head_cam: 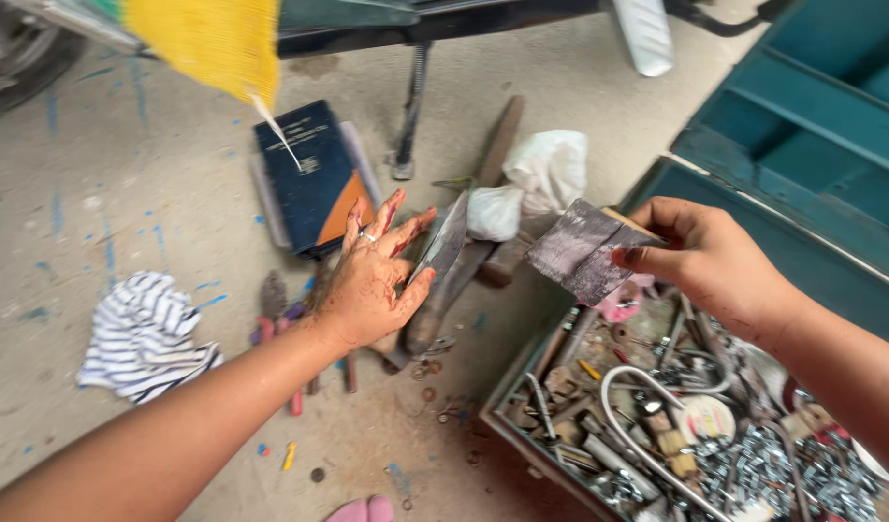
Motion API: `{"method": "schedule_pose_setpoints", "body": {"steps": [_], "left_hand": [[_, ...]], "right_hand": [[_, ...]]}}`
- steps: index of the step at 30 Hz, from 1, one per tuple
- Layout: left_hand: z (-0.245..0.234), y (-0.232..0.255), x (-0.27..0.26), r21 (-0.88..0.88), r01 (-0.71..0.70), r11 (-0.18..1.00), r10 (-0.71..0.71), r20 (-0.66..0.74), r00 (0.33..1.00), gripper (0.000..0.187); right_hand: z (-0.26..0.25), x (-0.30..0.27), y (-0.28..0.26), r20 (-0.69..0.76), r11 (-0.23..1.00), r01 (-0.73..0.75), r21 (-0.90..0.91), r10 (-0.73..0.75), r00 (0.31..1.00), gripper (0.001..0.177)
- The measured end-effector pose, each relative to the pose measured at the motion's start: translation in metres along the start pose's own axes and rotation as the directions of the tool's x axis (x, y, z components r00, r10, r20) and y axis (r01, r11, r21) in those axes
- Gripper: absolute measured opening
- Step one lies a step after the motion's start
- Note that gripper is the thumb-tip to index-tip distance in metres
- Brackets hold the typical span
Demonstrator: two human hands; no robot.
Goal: The person sorts through a cluttered teal toolbox, picking up various tools and metal parts one by one and placing them on the floor beside the box. They handle pliers, hammers, metal hooks, and small hardware pieces, gradually clearing space inside the toolbox.
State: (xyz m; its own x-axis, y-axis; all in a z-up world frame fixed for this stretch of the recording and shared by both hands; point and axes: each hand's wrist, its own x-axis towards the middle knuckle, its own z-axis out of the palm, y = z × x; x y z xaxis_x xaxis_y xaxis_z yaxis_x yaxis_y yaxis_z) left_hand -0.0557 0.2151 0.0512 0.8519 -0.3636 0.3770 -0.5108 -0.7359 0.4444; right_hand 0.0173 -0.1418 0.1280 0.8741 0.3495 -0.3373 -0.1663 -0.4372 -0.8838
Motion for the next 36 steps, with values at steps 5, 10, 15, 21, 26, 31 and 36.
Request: {"method": "schedule_pose_setpoints", "body": {"steps": [5,10,15,21,26,31,36], "left_hand": [[-0.02,-0.044,-0.087,0.122,0.201,0.972,-0.199,-0.027,0.98,0.046],[-0.03,-0.073,-0.135,0.293,0.4,0.868,-0.435,0.064,0.898,0.04],[-0.029,-0.082,-0.157,0.356,0.612,0.706,-0.673,0.072,0.736,0.036],[-0.038,-0.086,-0.164,0.378,0.631,0.678,-0.714,0.135,0.687,0.051],[-0.045,-0.087,-0.163,0.384,0.487,0.784,-0.555,0.084,0.827,0.053],[-0.046,-0.087,-0.142,0.37,0.437,0.82,-0.488,0.052,0.871,0.051],[-0.031,-0.074,-0.101,0.307,0.357,0.882,-0.389,0.05,0.92,0.04]], "right_hand": [[0.112,0.019,-0.033,0.202,0.875,0.077,-0.478,0.024,0.979,0.015],[0.224,0.033,-0.031,0.369,0.603,0.648,-0.465,-0.534,0.761,0.028],[0.291,0.056,-0.014,0.346,0.351,0.588,-0.729,-0.552,0.758,0.026],[0.32,0.046,0.017,0.328,0.358,0.6,-0.715,-0.586,0.741,0.055],[0.3,0.048,0.025,0.281,0.39,0.516,-0.763,-0.518,0.807,0.047],[0.273,0.052,0.015,0.24,0.45,0.523,-0.723,-0.546,0.802,0.05],[0.223,0.055,0.005,0.342,0.299,0.591,-0.749,-0.589,0.732,0.046]]}}
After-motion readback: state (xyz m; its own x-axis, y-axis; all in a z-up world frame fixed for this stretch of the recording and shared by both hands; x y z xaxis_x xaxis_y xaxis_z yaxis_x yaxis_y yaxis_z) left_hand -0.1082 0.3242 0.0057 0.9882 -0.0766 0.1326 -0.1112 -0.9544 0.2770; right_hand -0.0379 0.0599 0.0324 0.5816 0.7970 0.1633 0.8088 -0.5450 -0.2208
